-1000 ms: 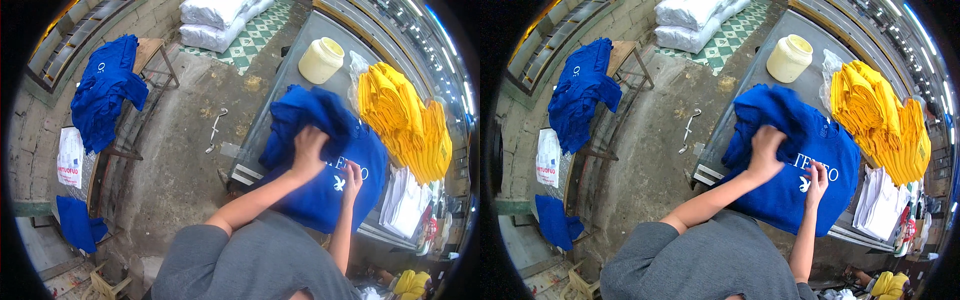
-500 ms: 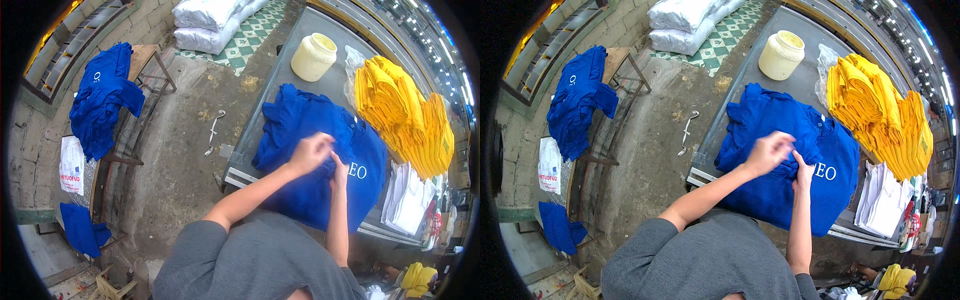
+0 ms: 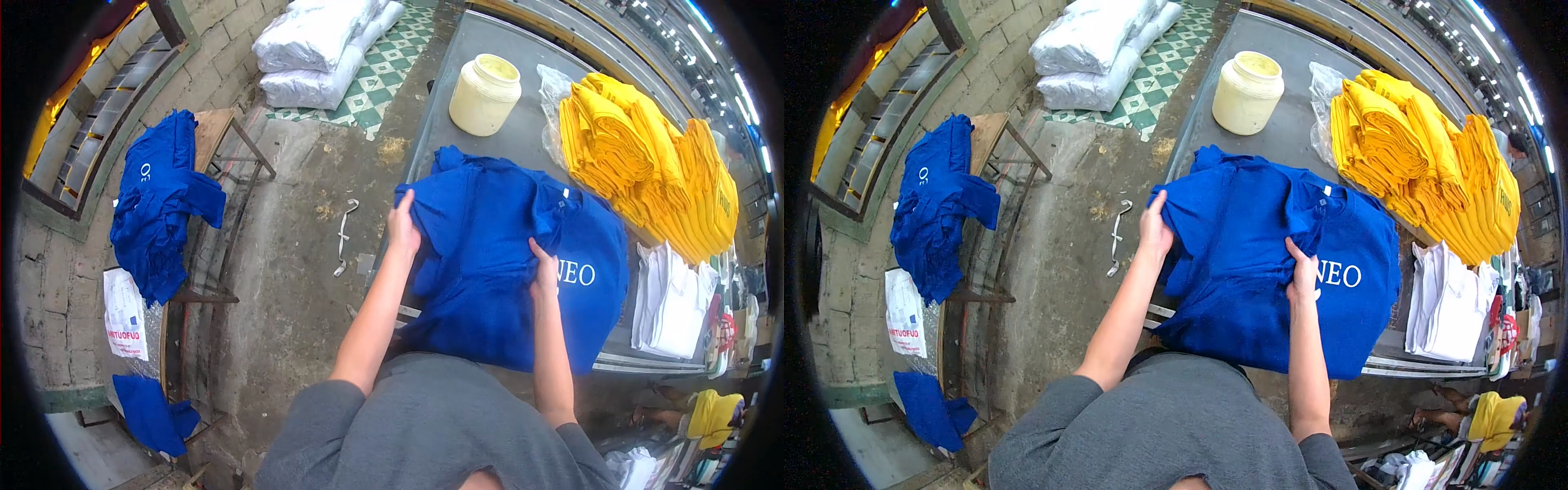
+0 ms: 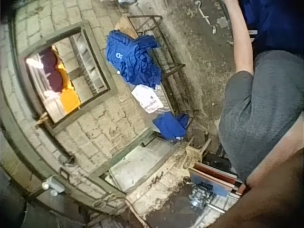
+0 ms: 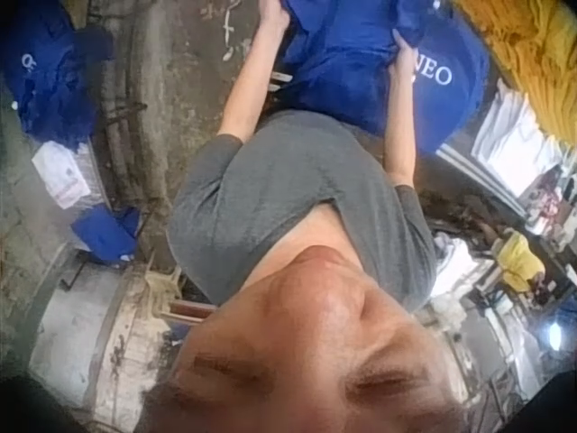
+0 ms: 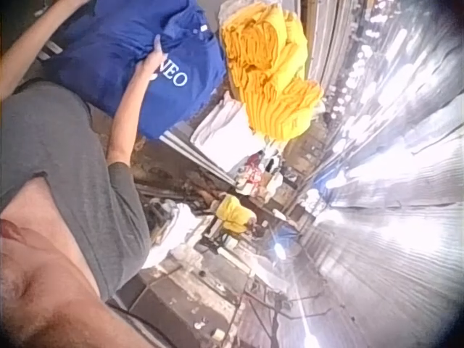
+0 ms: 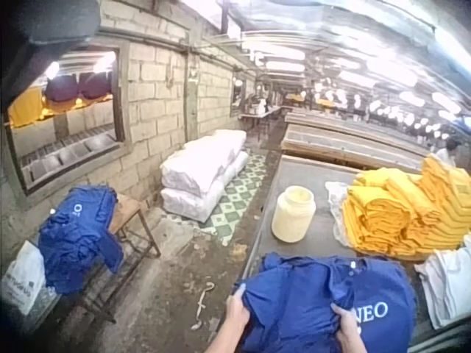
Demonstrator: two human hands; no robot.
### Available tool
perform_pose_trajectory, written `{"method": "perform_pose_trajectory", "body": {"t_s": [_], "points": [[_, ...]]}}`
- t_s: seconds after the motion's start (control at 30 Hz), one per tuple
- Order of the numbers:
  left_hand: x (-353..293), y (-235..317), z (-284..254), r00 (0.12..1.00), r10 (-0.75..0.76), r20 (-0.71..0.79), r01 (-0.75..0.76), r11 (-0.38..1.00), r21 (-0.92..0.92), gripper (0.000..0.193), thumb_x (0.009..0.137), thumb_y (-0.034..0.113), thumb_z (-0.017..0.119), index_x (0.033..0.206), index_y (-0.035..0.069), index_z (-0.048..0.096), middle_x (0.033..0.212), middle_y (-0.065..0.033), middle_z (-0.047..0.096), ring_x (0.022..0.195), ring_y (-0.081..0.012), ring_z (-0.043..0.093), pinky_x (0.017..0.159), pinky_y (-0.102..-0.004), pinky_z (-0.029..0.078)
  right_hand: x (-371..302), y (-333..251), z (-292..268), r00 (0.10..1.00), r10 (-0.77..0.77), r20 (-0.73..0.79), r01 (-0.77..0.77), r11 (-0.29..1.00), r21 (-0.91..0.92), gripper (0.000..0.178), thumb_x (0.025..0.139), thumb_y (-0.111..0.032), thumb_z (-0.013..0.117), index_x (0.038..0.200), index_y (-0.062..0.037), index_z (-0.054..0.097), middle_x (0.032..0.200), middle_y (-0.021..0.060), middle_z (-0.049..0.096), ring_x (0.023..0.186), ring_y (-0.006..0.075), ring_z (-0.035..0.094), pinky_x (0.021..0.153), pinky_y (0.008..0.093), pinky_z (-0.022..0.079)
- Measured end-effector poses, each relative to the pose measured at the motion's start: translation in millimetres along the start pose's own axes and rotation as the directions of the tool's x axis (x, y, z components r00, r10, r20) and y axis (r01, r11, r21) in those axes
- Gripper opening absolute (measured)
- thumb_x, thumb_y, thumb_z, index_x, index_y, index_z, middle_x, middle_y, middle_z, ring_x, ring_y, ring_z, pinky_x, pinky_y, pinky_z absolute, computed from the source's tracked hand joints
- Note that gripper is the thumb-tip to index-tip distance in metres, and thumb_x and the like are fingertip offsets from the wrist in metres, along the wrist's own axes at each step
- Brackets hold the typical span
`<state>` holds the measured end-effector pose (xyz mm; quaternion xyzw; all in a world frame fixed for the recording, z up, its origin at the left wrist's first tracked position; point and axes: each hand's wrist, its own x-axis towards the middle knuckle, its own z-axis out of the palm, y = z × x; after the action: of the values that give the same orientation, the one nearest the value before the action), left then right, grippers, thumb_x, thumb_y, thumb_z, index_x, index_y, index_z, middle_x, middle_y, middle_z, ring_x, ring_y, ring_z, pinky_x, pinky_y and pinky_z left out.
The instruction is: The recorder is operating a heat press machine to print logos onto white and blue t-shirts in a factory setting.
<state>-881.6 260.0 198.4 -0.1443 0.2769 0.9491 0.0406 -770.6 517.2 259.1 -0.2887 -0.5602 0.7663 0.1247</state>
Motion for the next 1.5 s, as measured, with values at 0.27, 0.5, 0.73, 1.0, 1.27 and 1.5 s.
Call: {"method": "perform_pose_trajectory", "body": {"t_s": [0.27,0.5,0.73,1.0,1.27,1.5], "points": [[-107.1,2.0,127.0,0.744,0.283,0.605,-0.658,0.467,0.591,0.018,0.094,0.019,0.052,0.086,0.003,0.053,0.088,-0.0033,0.057,0.079,-0.0109,0.053,0.073,-0.0227,0.043,-16.5,-2.0,6.1,0.981,-0.107,-0.165,0.102,0.994,-0.037,0.054,0.083,-0.023,0.065,0.124,0.0062,0.045,0.120,0.0131,0.054,0.107,0.0216,0.053,0.094,0.0317,0.041],[-89.3,-88.6,125.0,0.482,-0.256,0.838,-0.831,-0.437,0.345,0.052,0.087,0.042,0.051,0.126,0.008,0.046,0.144,-0.0130,0.033,0.134,-0.0271,0.029,0.107,-0.0585,0.010,-26.7,-13.9,-54.3,0.972,-0.194,-0.130,0.186,0.980,-0.074,0.024,0.092,-0.017,0.052,0.112,-0.0027,0.052,0.091,0.0074,0.064,0.071,0.0118,0.060,0.055,0.0244,0.048],[-102.1,-92.1,141.3,0.475,-0.356,0.805,-0.789,-0.576,0.211,0.052,0.087,0.038,0.051,0.130,0.010,0.044,0.143,-0.0115,0.032,0.133,-0.0280,0.029,0.106,-0.0608,0.011,-7.8,-42.9,-281.5,0.448,-0.746,-0.493,0.125,0.598,-0.792,0.018,0.085,-0.007,0.048,0.095,0.0005,0.062,0.088,0.0149,0.067,0.084,0.0248,0.065,0.075,0.0359,0.049],[-110.0,-94.1,144.9,0.555,-0.411,0.723,-0.728,-0.661,0.182,0.052,0.088,0.037,0.052,0.132,0.012,0.040,0.147,-0.0096,0.028,0.136,-0.0295,0.025,0.107,-0.0605,0.005,58.0,-0.4,-324.3,0.998,-0.046,-0.047,0.037,0.984,-0.176,0.029,0.086,-0.013,0.058,0.109,0.0037,0.061,0.098,0.0114,0.065,0.086,0.0185,0.063,0.075,0.0323,0.052],[-114.4,-105.4,153.3,0.599,-0.404,0.691,-0.680,-0.712,0.173,0.052,0.087,0.036,0.053,0.132,0.012,0.041,0.147,-0.0078,0.029,0.136,-0.0279,0.025,0.108,-0.0584,0.004,74.3,-24.4,-313.9,0.992,-0.115,-0.055,0.126,0.799,0.588,0.037,0.091,-0.021,0.055,0.122,-0.0012,0.050,0.109,0.0113,0.061,0.091,0.0198,0.063,0.080,0.0336,0.052],[-115.4,-105.9,152.0,0.603,-0.385,0.699,-0.668,-0.723,0.178,0.052,0.086,0.035,0.054,0.131,0.012,0.042,0.146,-0.0078,0.030,0.135,-0.0273,0.026,0.108,-0.0577,0.005,93.6,-71.0,-284.2,0.952,-0.255,-0.168,0.305,0.797,0.521,0.037,0.092,-0.022,0.053,0.123,-0.0017,0.050,0.110,0.0113,0.061,0.092,0.0205,0.062,0.081,0.0345,0.052]]}}
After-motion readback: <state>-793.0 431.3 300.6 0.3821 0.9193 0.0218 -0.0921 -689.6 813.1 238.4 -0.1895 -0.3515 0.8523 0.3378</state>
